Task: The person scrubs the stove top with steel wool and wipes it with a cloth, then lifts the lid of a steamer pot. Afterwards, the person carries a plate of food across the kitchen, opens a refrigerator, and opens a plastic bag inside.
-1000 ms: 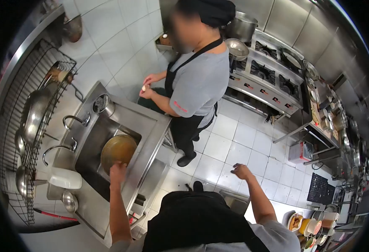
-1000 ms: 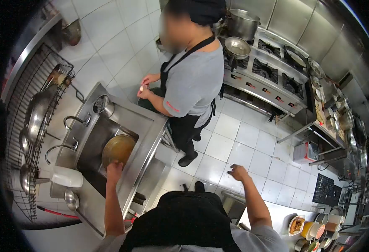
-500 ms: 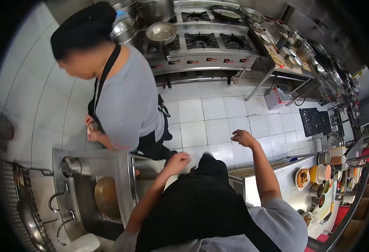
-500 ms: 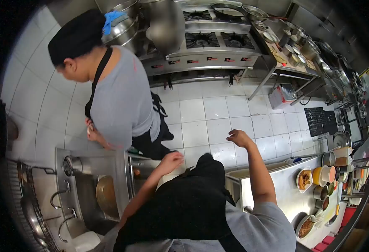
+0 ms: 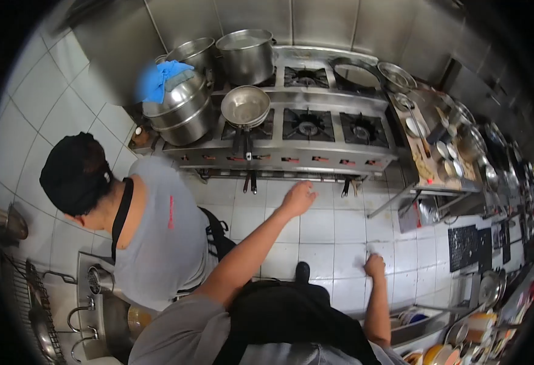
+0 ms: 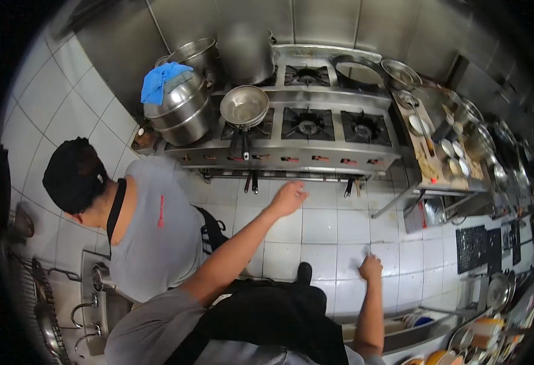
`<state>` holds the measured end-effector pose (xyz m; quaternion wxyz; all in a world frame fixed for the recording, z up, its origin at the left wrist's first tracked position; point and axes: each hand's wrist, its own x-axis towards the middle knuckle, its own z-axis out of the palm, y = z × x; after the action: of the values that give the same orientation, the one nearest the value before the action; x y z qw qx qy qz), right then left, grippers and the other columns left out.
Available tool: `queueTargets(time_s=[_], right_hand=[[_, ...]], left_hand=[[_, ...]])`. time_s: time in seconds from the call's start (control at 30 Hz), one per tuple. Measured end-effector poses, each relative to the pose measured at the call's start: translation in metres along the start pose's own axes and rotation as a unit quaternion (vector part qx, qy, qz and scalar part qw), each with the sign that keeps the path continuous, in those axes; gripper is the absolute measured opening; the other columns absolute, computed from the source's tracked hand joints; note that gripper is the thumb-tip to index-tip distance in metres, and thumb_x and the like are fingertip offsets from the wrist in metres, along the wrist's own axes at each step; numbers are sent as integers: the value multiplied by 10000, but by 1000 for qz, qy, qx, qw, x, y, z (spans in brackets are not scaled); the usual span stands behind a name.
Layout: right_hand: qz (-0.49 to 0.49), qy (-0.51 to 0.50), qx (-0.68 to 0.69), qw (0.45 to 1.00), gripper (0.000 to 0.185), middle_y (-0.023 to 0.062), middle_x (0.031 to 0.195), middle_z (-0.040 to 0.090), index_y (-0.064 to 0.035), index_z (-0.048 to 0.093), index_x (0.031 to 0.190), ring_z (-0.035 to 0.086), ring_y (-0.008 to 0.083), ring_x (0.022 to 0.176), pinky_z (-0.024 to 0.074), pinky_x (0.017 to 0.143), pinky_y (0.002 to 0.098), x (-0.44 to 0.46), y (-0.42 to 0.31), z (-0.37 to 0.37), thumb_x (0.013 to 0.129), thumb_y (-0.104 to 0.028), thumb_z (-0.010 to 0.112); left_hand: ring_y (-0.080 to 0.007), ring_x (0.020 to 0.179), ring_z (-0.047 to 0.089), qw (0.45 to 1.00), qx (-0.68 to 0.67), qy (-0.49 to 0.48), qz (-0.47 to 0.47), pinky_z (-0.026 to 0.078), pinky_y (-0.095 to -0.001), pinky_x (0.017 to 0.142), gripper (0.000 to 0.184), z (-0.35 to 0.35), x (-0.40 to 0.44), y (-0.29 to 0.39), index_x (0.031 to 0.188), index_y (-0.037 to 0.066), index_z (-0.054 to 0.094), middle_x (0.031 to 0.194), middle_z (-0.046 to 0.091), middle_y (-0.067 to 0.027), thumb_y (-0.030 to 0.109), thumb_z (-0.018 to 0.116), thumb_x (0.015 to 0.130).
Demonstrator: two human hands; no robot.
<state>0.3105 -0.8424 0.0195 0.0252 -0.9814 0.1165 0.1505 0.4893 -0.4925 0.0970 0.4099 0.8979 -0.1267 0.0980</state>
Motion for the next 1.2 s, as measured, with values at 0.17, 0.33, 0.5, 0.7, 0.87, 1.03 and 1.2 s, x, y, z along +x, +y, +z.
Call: queueTargets(time_s=[0.17,0.33,0.5,0.7,0.87,1.03,1.2], right_hand=[[-52,-211,413,884,381,200,1117,677,-28,689,1078,680,341,958,544,843,391,34,-7,61,841,-322,737],[-120,-212,233,942,471,206,965,715,-20,677,1107,690,340,929,549,814,396,99,-15,93,847,-412,705],[-105,-213,363,901,364,114,786,706,-2,655,1122,669,169,618,546,562,298,140,-52,87,891,-283,666],[110,-376,327,860,336,104,952,699,-4,601,1170,687,213,750,564,606,339,142,-153,-36,905,-188,696],[162,-389,511,749,287,114,945,705,18,622,1145,702,238,774,584,627,347,187,-131,-60,930,-171,634],[238,-315,413,820,252,166,972,688,5,588,1148,702,307,805,588,659,414,212,-175,-109,964,-162,544],[178,-369,426,807,258,139,970,684,8,596,1152,695,266,794,577,637,381,271,-174,-51,970,-167,539]], left_hand=[[-355,776,671,983,-31,155,-97,513,-438,691,234,-122,120,-13,997,24,649,801,679,-169,208,670,855],[-392,976,636,924,124,356,-65,487,-487,848,239,-288,233,-86,1056,31,677,978,665,-244,113,552,870],[-400,1006,631,848,334,401,-96,500,-478,895,270,-467,325,-186,1054,73,705,1034,685,-213,115,540,844],[-420,1148,568,821,473,200,-248,452,-502,1004,405,-632,380,-313,1242,125,637,1273,608,-164,105,554,847],[-362,1241,516,841,453,62,-288,446,-490,1029,559,-661,405,-372,1313,152,583,1272,609,-137,-17,551,781],[-364,1153,582,850,481,-62,-206,469,-472,981,508,-679,412,-379,1243,85,609,1179,637,-185,4,568,744],[-366,1144,588,874,456,-50,-159,472,-445,974,520,-683,412,-381,1241,63,612,1194,638,-183,65,590,722]])
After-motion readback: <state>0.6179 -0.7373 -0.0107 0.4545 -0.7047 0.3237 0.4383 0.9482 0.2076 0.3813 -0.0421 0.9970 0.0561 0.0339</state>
